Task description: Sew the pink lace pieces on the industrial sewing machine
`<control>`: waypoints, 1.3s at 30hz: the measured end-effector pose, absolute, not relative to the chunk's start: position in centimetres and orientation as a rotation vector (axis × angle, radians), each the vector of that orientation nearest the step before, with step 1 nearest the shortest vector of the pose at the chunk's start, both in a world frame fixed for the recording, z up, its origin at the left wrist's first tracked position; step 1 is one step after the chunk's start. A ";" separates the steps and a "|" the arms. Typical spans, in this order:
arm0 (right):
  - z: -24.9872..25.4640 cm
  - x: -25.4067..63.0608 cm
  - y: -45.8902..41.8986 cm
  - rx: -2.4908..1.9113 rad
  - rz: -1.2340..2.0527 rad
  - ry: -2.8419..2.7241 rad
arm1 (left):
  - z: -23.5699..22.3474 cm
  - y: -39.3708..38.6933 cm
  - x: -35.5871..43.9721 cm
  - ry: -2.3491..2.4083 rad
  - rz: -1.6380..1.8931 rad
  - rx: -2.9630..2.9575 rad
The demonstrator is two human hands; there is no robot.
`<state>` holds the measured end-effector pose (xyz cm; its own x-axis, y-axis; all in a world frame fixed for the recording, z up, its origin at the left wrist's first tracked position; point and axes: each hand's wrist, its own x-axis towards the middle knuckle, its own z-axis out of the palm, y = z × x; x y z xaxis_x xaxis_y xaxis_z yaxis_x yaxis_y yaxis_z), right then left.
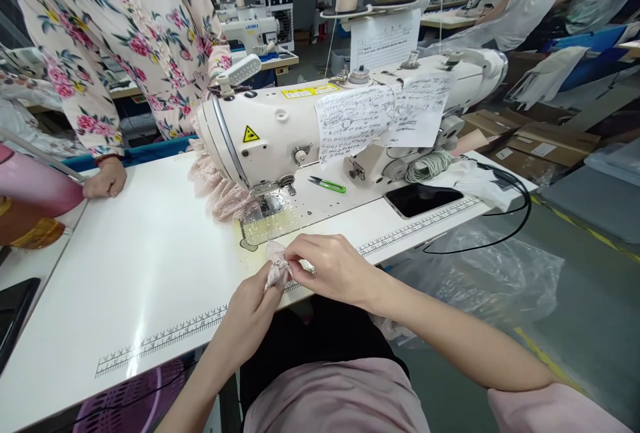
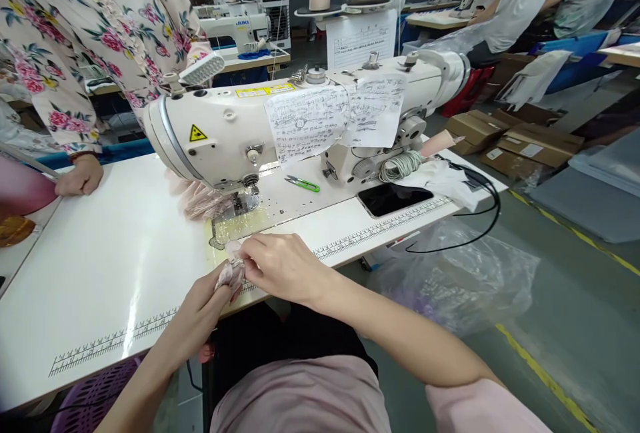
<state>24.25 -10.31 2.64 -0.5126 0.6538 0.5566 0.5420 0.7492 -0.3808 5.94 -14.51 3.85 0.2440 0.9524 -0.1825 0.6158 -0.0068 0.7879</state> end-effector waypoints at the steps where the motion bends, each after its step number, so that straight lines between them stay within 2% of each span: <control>1: 2.6 24.2 -10.2 -0.890 0.207 -2.224 | 3.8 -14.4 5.8 1.451 0.543 1.701; 4: 2.6 24.0 -10.1 -0.867 0.211 -2.188 | 4.0 -14.0 5.5 1.423 0.587 1.666; 11: 2.6 23.8 -10.0 -0.729 0.461 -2.119 | 3.5 -13.9 5.3 1.449 0.692 1.611; 17: 2.3 23.4 -10.2 -0.753 0.419 -2.113 | 3.1 -14.0 5.3 1.485 0.732 1.575; 25: 2.2 22.9 -10.6 -0.848 0.155 -2.165 | 3.2 -14.2 5.7 1.537 0.754 1.603; 33: 2.8 22.7 -10.2 -0.874 0.208 -2.188 | 2.7 -13.9 5.1 1.602 0.594 1.683; 36: 3.2 22.9 -9.8 -0.837 0.513 -2.033 | 3.2 -13.7 4.7 1.538 0.543 1.732; 39: 3.4 23.3 -9.2 -0.761 1.137 -1.717 | 4.0 -13.5 4.1 1.460 0.465 1.776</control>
<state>23.32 -9.20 3.43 -0.3947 0.8496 0.3499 0.0096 0.3846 -0.9230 4.12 -13.46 4.01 0.2747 0.9427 -0.1893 0.6595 -0.0414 0.7505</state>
